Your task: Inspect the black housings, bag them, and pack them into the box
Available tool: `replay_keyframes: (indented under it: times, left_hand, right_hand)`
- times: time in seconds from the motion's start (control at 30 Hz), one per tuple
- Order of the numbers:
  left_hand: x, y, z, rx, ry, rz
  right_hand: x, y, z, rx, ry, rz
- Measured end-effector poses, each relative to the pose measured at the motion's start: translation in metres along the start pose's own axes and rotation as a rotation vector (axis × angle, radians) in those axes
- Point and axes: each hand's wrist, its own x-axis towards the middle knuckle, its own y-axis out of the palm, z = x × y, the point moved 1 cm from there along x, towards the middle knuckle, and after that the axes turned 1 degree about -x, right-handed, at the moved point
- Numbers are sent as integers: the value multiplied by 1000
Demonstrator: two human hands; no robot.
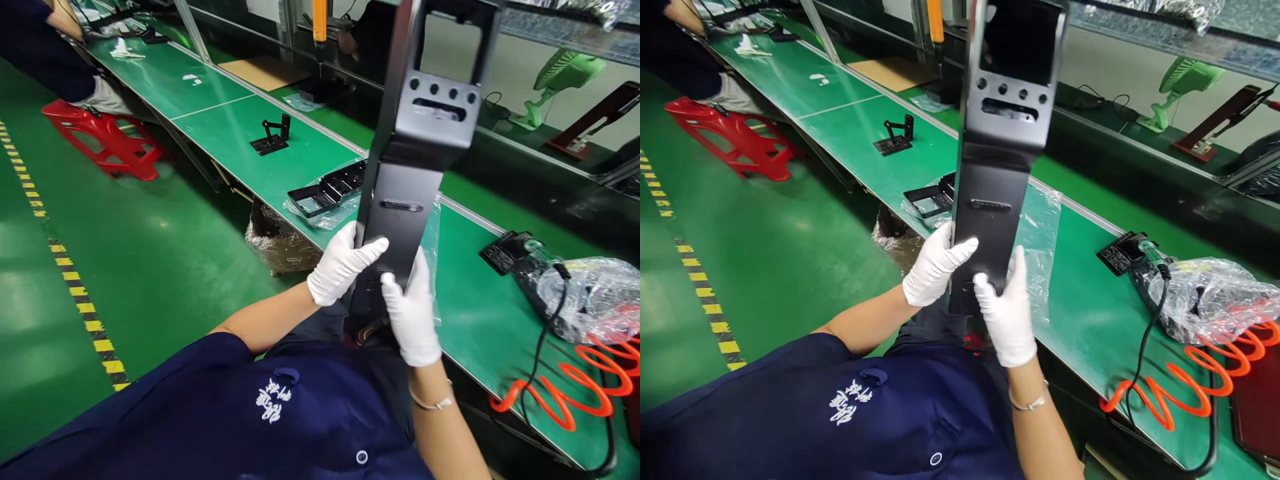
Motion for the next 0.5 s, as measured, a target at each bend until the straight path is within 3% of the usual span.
replay_keyframes:
  times: [0.1, 0.23, 0.43, 0.5]
  left_hand:
    - [-1, 14, -1, -167, 5, -39]
    - [-3, 22, 0, -133, -12, -51]
    - [-3, 25, 5, -52, -7, -42]
    - [-2, 25, 7, -41, 14, -62]
  right_hand:
    - [-6, 14, -6, -172, -83, -71]
    - [-3, 5, -3, -305, -150, -141]
    - [-9, -8, -15, -326, -269, -120]
    - [-15, -11, -17, -289, -353, -188]
